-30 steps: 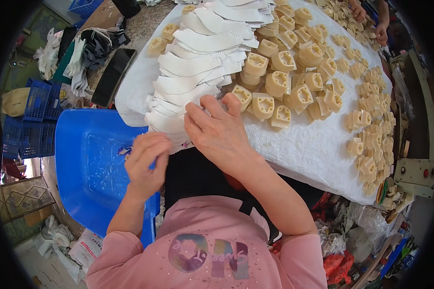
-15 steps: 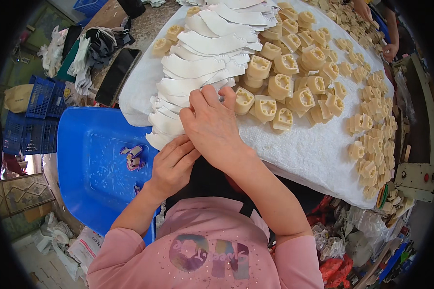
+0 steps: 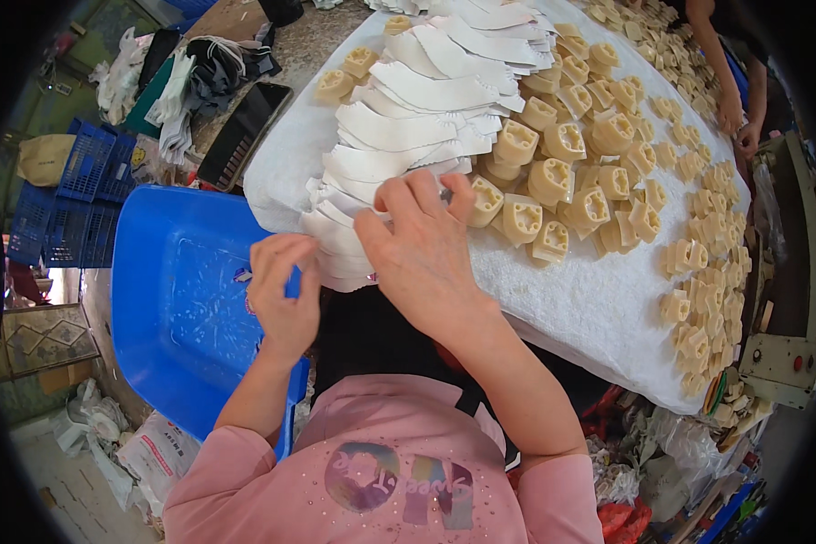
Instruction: Attaching white material strips to tan shoe sole/heel components in an assembly line setting.
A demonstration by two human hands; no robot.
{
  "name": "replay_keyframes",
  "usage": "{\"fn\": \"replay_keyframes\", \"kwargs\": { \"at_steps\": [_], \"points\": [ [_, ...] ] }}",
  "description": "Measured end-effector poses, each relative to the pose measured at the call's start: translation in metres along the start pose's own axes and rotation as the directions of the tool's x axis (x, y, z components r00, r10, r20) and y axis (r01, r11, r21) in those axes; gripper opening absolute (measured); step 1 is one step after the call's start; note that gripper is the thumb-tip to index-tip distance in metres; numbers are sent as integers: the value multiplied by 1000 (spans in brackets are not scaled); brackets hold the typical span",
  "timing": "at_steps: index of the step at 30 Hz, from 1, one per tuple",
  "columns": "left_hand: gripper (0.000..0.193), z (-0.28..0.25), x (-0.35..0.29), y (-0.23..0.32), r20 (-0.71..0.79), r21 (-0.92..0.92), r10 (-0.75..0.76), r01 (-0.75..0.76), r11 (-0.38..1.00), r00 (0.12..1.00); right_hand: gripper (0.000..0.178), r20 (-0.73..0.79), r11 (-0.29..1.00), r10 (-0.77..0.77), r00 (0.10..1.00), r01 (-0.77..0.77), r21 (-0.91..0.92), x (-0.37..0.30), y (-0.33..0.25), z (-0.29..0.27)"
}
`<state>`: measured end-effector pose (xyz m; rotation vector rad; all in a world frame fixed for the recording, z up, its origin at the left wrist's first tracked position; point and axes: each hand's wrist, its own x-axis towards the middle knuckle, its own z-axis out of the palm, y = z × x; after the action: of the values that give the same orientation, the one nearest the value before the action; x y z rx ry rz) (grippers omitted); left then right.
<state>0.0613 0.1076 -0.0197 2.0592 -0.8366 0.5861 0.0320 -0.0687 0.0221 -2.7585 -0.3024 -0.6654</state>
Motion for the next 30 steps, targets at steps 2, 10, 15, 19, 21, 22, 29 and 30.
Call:
{"fn": "replay_keyframes", "kwargs": {
  "at_steps": [2,10,15,19,21,22,29,30],
  "points": [
    [23,-5,0,-2,-29,-68,-272,269,961,962,7,-19,999,-7,1000,8,51,7,-6,7],
    [40,-1,2,-1,37,-62,-419,420,905,907,13,63,989,-25,998,15,148,31,-24,35],
    [52,-3,9,-4,100,-78,-316,324,943,943,14,-2,968,-121,993,118,222,22,-16,30],
    [52,-7,13,-12,206,48,-186,180,983,961,15,-34,957,-191,981,193,216,8,-4,22],
    [47,-11,16,-11,262,155,-122,83,984,957,17,-40,951,-123,992,129,280,-4,3,15],
    [47,-11,16,-11,263,153,-122,83,985,957,18,-42,936,-55,998,66,347,-9,6,11],
    [43,-12,15,-12,270,271,-86,10,962,959,19,-343,656,329,880,49,754,-41,29,-26],
    [42,-10,17,-10,279,274,-87,7,962,956,19,-372,606,403,836,61,793,-47,31,-41]
  ]
}}
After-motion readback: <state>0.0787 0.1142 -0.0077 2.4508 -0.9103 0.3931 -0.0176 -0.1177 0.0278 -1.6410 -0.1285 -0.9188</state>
